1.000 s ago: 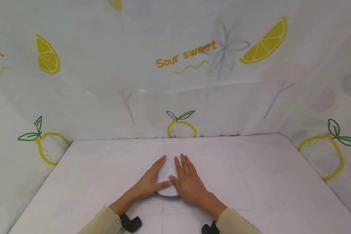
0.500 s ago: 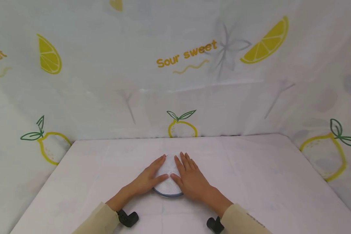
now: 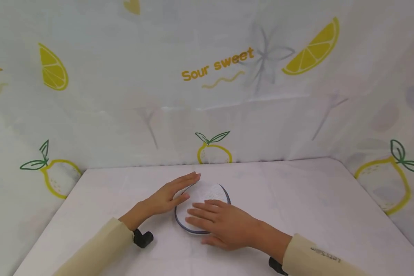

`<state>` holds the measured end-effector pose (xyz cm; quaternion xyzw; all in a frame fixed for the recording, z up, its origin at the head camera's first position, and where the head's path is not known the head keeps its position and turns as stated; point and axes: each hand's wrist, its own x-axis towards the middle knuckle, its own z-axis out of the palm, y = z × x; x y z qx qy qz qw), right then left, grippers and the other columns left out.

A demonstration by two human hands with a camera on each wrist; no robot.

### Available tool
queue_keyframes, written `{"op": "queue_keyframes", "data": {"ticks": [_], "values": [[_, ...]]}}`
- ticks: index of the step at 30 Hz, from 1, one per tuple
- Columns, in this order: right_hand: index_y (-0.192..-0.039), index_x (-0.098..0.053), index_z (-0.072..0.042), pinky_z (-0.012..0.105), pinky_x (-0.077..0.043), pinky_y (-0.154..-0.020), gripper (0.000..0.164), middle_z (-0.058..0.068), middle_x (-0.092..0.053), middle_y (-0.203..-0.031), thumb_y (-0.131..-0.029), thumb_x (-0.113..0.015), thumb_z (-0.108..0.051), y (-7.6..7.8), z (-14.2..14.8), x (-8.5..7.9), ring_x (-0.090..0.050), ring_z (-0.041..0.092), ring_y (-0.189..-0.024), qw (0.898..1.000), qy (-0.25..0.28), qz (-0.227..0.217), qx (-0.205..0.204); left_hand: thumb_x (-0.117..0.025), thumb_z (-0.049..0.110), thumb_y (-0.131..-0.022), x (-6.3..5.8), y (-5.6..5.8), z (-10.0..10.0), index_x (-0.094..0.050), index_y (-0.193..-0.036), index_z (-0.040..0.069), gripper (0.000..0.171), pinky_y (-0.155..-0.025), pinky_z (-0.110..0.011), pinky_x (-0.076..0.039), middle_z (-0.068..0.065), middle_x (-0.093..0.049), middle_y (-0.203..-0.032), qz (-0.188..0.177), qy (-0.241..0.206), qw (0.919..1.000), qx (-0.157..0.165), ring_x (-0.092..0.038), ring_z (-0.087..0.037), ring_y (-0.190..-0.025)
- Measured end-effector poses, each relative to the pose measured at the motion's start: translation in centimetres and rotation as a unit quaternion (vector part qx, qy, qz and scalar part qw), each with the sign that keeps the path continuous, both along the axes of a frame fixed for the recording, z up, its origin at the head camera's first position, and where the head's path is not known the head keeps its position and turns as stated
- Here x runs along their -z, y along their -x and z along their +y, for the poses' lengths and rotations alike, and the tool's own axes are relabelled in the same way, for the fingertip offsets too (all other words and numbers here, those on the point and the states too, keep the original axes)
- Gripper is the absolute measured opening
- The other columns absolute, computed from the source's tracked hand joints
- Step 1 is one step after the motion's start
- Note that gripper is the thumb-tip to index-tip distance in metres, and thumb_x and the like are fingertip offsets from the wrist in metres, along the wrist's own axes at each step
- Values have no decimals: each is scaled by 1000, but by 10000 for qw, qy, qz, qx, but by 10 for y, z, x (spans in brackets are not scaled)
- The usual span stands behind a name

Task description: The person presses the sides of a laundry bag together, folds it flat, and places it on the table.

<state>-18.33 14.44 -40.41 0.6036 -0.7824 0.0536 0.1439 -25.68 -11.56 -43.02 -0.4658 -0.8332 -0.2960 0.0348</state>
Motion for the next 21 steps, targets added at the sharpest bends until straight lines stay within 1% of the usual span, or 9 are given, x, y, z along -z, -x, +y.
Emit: {"op": "queue_keyframes", "data": {"ticks": [2, 5, 8, 11, 14, 17, 21], "values": [[-149, -34, -12, 42, -25, -111, 63, 5, -32, -153, -96, -53, -41, -1, -3, 3, -26, 20, -141, 9981, -195, 191, -544, -36, 38, -103, -5, 7, 5, -34, -150, 14, 52, -113, -40, -19, -1, -28, -155, 411, 390, 9978, 339, -20, -19, -143], [-149, -34, -13, 43, -22, -112, 64, 6, -28, -155, -96, -52, -43, 1, -10, 8, -23, 21, -142, 9930, -382, 315, -1075, -30, 40, -104, -11, 18, 14, -34, -149, 14, 52, -114, -40, -15, -2, -30, -154, 987, 917, 9873, 842, -19, -23, -143], [-149, -34, -13, 43, -21, -113, 62, 7, -27, -155, -97, -47, -45, 6, -18, 12, -23, 23, -142, 9867, -455, 506, -1474, -27, 41, -104, -14, 28, 24, -34, -150, 19, 51, -115, -41, -13, -2, -30, -154, 1188, 1218, 9788, 1138, -17, -23, -144], [-150, -33, -14, 43, -19, -113, 62, 6, -28, -155, -97, -45, -46, 12, -25, 15, -22, 23, -142, 9830, -529, 536, -1672, -25, 43, -104, -14, 35, 33, -37, -149, 23, 51, -115, -41, -13, -1, -31, -154, 1103, 1253, 9787, 1194, -16, -24, -144], [-151, -32, -14, 43, -18, -113, 63, 5, -27, -155, -98, -44, -47, 20, -29, 17, -22, 23, -142, 9812, -588, 544, -1755, -25, 46, -104, -11, 39, 40, -38, -148, 24, 51, -114, -41, -14, 2, -32, -153, 878, 1247, 9814, 1164, -16, -23, -144], [-151, -31, -14, 43, -18, -113, 63, 5, -28, -154, -98, -43, -48, 25, -30, 20, -23, 23, -142, 9804, -596, 529, -1802, -27, 45, -104, -7, 39, 47, -39, -148, 26, 49, -115, -40, -14, 3, -32, -153, 620, 1268, 9827, 1197, -16, -22, -144], [-151, -31, -14, 43, -19, -113, 63, 5, -28, -154, -98, -44, -47, 29, -28, 25, -24, 24, -141, 9805, -586, 436, -1826, -29, 40, -105, -1, 37, 54, -38, -148, 29, 46, -115, -38, -11, 4, -30, -154, 114, 1389, 9821, 1267, -13, -21, -144]]}}
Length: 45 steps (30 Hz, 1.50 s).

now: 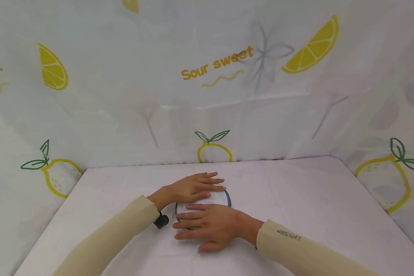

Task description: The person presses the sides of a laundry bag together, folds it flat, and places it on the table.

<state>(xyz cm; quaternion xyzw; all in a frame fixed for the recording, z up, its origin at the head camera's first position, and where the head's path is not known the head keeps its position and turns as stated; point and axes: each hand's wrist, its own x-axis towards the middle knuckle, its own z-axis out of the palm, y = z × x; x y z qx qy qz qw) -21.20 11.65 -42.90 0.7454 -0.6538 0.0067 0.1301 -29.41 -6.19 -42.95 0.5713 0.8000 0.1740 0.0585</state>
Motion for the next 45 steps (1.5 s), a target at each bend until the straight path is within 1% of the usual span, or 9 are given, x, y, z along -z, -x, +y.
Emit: {"op": "queue_keyframes", "data": {"ticks": [2, 4, 10, 15, 20, 26, 32, 37, 45], "values": [[-151, -31, -14, 44, -19, -113, 63, 5, -28, -155, -98, -44, -47, 1, 1, 3, -24, 25, -141, 10000, -2, -58, -18, -29, 40, -105, 3, -1, 1, -36, -148, 31, 45, -115, -37, -10, 5, -27, -155, -170, 116, 9998, -49, -13, -21, -144], [-150, -32, -15, 44, -20, -113, 63, 6, -27, -155, -98, -44, -47, 2, 0, 6, -24, 25, -141, 10000, 3, -87, -44, -27, 39, -105, 6, -1, 2, -35, -149, 31, 45, -115, -37, -10, 7, -25, -156, -250, 194, 9994, -101, -13, -22, -144], [-150, -32, -15, 44, -22, -112, 65, 6, -28, -155, -96, -46, -48, 7, -1, 13, -23, 25, -142, 9998, -30, -142, -110, -23, 42, -105, 13, -1, 3, -33, -149, 34, 46, -115, -37, -9, 8, -19, -157, -369, 316, 9985, -233, -12, -21, -144], [-152, -28, -14, 44, -22, -112, 70, 7, -26, -155, -95, -46, -51, 8, -1, 19, -23, 26, -142, 9996, -96, -251, -121, -21, 43, -105, 18, -1, 4, -31, -150, 35, 46, -115, -38, -9, 9, -17, -158, -463, 311, 9980, -281, -10, -20, -145], [-152, -25, -13, 43, -20, -113, 72, 7, -23, -156, -96, -44, -52, 9, -2, 24, -20, 26, -142, 9993, -180, -300, -91, -22, 41, -105, 21, -3, 2, -31, -150, 35, 46, -115, -40, -10, 9, -16, -158, -507, 301, 9978, -303, -9, -21, -145], [-152, -26, -15, 43, -18, -114, 70, 5, -22, -157, -96, -42, -53, 8, -3, 29, -17, 24, -143, 9987, -279, -410, -63, -18, 43, -105, 25, -2, 3, -29, -150, 37, 47, -115, -38, -7, 10, -15, -158, -414, 344, 9982, -261, -7, -19, -145], [-152, -26, -16, 43, -18, -113, 68, 5, -22, -157, -96, -42, -51, 7, -3, 31, -18, 25, -143, 9984, -239, -509, -107, -15, 45, -105, 27, -2, 4, -27, -150, 40, 47, -115, -36, -3, 13, -14, -158, -351, 485, 9980, -185, -6, -20, -145], [-152, -28, -18, 44, -20, -113, 64, 5, -25, -156, -98, -39, -50, 8, -6, 31, -19, 26, -143, 9984, -150, -507, -211, -18, 43, -105, 26, -4, 3, -28, -150, 39, 46, -115, -38, -5, 12, -15, -158, -429, 534, 9974, -217, -6, -20, -145], [-152, -29, -19, 44, -20, -113, 62, 6, -25, -155, -99, -36, -51, 8, -6, 31, -20, 27, -142, 9980, -134, -560, -252, -18, 43, -105, 26, -5, 3, -29, -150, 38, 46, -115, -36, -5, 12, -14, -158, -494, 561, 9970, -217, -7, -20, -145]]}}
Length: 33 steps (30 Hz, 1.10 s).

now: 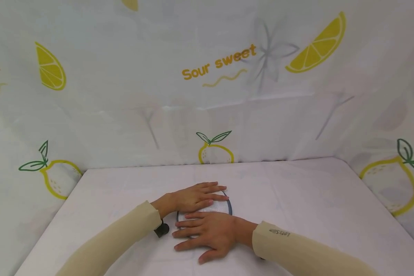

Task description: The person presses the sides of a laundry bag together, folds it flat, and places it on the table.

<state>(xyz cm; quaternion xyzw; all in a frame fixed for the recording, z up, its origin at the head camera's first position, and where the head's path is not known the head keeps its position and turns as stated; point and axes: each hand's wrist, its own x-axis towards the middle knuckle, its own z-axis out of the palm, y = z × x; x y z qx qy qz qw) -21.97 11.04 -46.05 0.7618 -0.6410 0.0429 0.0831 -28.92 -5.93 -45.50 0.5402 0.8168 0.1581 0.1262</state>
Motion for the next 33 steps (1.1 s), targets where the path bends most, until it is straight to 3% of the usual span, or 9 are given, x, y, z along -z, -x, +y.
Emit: {"op": "queue_keyframes", "data": {"ticks": [11, 22, 28, 33], "values": [[-151, -31, -20, 45, -20, -113, 61, 7, -26, -155, -98, -39, -49, 0, -2, 1, -22, 28, -142, 9999, 76, 38, -61, -18, 41, -106, -1, -1, -2, -29, -150, 37, 46, -115, -37, -4, 10, -15, -158, 146, 58, 9999, -8, -6, -21, -145], [-149, -36, -21, 45, -22, -112, 58, 6, -29, -154, -98, -40, -48, -2, 2, -7, -22, 26, -142, 9997, 39, 221, -38, -16, 44, -105, -4, -5, 1, -28, -150, 37, 47, -115, -40, -4, 10, -14, -158, 301, -21, 9992, -250, -3, -15, -145], [-149, -35, -21, 46, -21, -112, 59, 6, -32, -153, -98, -40, -49, -4, -1, -14, -23, 26, -142, 9989, 56, 465, 0, -20, 38, -106, -2, -5, -3, -30, -151, 28, 48, -115, -41, -5, 5, -21, -157, 284, -615, 9966, -469, -7, -20, -145], [-150, -34, -22, 45, -19, -113, 59, 8, -30, -153, -98, -41, -50, -9, -1, -28, -21, 26, -142, 9985, 210, 432, 269, -28, 27, -106, -13, -4, -14, -33, -150, 21, 45, -114, -46, -11, -2, -25, -156, 166, -1535, 9839, -904, -13, -25, -144]]}}
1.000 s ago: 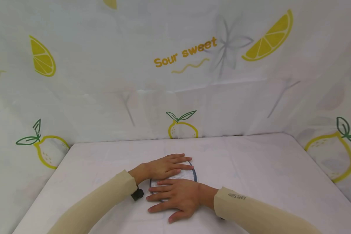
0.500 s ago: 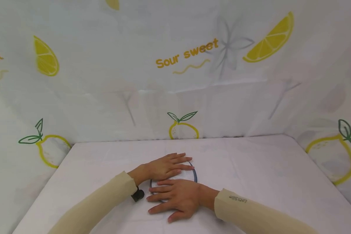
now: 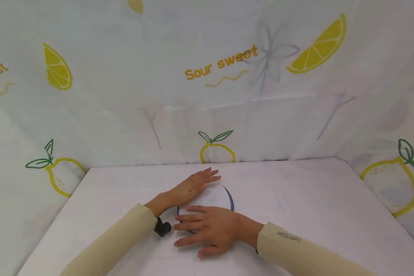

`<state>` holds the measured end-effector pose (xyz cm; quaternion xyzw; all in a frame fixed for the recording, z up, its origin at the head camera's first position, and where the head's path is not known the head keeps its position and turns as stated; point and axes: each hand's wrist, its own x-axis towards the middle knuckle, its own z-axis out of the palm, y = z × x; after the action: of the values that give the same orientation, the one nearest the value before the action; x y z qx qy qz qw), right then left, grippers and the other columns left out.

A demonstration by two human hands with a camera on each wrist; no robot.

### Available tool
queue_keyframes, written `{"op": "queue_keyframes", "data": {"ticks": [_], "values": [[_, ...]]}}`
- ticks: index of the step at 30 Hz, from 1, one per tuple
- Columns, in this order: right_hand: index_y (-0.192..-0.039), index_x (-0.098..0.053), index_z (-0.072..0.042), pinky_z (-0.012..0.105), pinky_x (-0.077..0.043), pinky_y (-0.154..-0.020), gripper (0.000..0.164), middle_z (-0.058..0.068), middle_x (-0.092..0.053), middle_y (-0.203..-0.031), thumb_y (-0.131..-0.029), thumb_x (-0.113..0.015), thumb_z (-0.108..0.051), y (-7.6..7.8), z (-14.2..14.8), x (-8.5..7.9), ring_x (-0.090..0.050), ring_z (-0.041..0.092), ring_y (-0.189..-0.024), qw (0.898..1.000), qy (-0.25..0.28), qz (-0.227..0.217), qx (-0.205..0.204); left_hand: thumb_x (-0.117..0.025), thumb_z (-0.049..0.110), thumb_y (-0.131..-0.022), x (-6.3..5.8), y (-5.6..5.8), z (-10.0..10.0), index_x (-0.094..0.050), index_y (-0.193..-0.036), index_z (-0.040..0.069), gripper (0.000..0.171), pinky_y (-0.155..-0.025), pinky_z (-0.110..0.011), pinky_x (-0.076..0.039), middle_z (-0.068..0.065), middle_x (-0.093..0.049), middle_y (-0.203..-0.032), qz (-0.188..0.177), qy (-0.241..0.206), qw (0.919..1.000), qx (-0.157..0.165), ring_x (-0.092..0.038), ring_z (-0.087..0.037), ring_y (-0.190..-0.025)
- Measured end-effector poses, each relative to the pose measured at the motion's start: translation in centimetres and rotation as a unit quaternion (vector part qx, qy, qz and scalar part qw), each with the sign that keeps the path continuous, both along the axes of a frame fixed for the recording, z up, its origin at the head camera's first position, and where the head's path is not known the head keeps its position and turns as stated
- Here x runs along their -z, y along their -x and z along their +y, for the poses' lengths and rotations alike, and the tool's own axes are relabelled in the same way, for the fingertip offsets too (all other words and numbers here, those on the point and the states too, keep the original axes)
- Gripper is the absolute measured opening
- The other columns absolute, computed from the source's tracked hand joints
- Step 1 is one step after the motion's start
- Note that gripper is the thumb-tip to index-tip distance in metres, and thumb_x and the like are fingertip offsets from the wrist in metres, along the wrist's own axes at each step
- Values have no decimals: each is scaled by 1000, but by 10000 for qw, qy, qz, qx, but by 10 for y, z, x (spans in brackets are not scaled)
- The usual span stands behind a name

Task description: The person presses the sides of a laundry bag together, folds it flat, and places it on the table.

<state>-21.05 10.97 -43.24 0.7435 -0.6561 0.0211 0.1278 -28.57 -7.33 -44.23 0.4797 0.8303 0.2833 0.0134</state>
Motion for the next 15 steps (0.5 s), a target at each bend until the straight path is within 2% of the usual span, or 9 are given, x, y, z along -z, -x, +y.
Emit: {"op": "queue_keyframes", "data": {"ticks": [2, 4, 7, 10, 15], "values": [[-150, -34, -22, 45, -18, -113, 59, 9, -28, -154, -98, -42, -49, -4, 4, -7, -21, 27, -142, 9995, 189, -45, 263, -31, 23, -106, -6, -2, -7, -34, -150, 19, 44, -114, -48, -13, -3, -25, -156, -182, -450, 9984, -274, -15, -26, -144], [-149, -35, -21, 46, -20, -112, 60, 9, -28, -154, -97, -43, -49, -8, 9, -14, -22, 28, -142, 9971, 468, -64, 604, -31, 26, -106, -11, -5, -16, -33, -150, 18, 45, -113, -48, -14, 0, -24, -156, -339, -757, 9949, -573, -14, -23, -144], [-149, -36, -17, 45, -19, -112, 63, 11, -29, -153, -96, -49, -48, -11, 20, -20, -23, 29, -141, 9882, 914, -324, 1182, -29, 39, -105, -16, -15, -30, -29, -152, 18, 51, -113, -49, -15, 2, -22, -157, -383, -878, 9911, -922, -13, -21, -144], [-149, -35, -13, 43, -17, -113, 68, 12, -29, -153, -94, -54, -49, -12, 30, -22, -24, 31, -141, 9724, 1264, -610, 1862, -28, 53, -101, -19, -28, -41, -25, -153, 19, 62, -112, -53, -16, 0, -18, -158, -440, -824, 9890, -1148, -11, -20, -144], [-150, -29, -7, 40, -15, -114, 78, 9, -23, -156, -91, -57, -50, -11, 37, -16, -21, 31, -141, 9362, 1561, -952, 3002, -28, 66, -95, -18, -53, -44, -18, -154, 18, 77, -111, -55, -17, -3, -12, -159, -415, -589, 9892, -1276, -9, -22, -145]]}}
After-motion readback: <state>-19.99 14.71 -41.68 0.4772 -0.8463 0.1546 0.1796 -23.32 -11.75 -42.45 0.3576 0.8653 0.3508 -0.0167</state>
